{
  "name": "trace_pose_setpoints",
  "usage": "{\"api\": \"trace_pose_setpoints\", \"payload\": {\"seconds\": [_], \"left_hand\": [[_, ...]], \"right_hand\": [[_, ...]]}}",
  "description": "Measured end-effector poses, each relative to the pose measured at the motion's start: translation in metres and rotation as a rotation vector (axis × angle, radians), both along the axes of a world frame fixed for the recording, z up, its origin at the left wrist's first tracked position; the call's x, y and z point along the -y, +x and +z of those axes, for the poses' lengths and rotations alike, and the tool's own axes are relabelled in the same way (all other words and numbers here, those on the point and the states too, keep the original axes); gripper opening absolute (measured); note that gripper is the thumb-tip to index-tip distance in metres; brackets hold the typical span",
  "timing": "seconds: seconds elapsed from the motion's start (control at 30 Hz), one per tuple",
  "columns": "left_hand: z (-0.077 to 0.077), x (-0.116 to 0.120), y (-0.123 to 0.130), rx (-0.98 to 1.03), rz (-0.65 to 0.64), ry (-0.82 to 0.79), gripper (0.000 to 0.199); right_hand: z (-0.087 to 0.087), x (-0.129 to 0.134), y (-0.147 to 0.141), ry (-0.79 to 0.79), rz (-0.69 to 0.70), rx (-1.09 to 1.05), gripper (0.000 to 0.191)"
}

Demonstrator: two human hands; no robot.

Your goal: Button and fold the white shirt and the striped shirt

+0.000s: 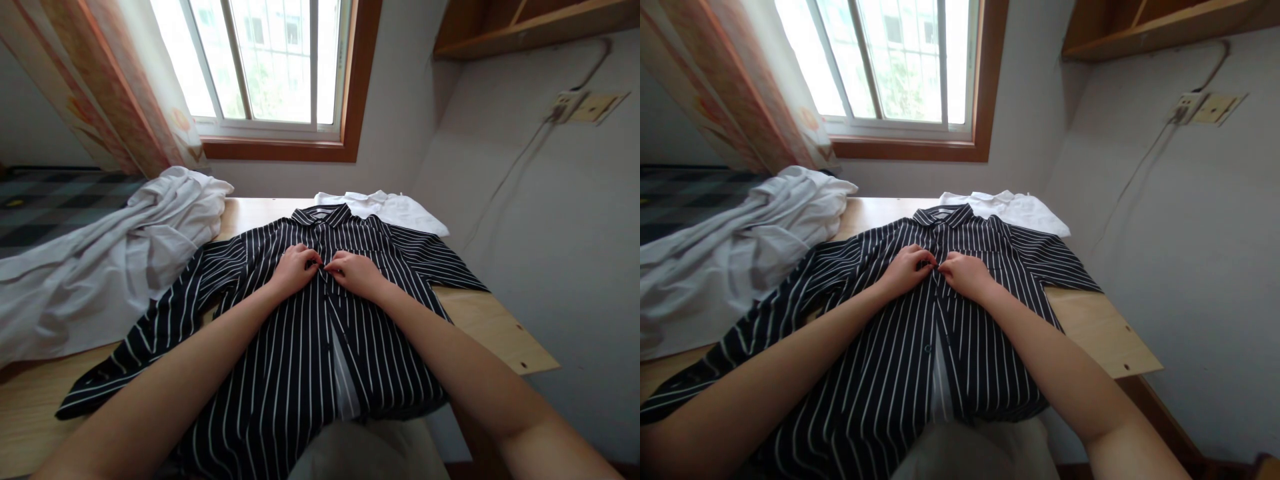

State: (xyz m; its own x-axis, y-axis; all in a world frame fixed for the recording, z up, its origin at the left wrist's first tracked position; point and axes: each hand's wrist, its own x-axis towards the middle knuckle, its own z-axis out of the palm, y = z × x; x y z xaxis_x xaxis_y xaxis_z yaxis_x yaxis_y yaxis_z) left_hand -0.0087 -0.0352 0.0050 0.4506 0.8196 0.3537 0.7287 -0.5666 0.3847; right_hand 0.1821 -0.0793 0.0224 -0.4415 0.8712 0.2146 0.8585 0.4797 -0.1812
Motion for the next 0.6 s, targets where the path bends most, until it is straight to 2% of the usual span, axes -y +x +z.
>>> {"api": "trace_pose_setpoints", "payload": {"seconds": [0.13, 0.37, 0.6], "left_hand": [[0.0008, -0.0002, 0.0004, 0.008, 0.002, -0.005, 0.019], [0.0022, 0.0011, 0.0014, 0.024, 0.003, 0.004, 0.019], [-0.0015, -0.0032, 0.0003, -0.009, -0.003, 0.026, 0.009]], "right_hand": [[0.0028, 0.0029, -0.0012, 0.007, 0.01, 0.035, 0.025], [0.0053, 0.0037, -0.0016, -0.01, 0.007, 0.04, 0.027], [0.0056, 0.0044, -0.0009, -0.022, 0.016, 0.001, 0.027]]}}
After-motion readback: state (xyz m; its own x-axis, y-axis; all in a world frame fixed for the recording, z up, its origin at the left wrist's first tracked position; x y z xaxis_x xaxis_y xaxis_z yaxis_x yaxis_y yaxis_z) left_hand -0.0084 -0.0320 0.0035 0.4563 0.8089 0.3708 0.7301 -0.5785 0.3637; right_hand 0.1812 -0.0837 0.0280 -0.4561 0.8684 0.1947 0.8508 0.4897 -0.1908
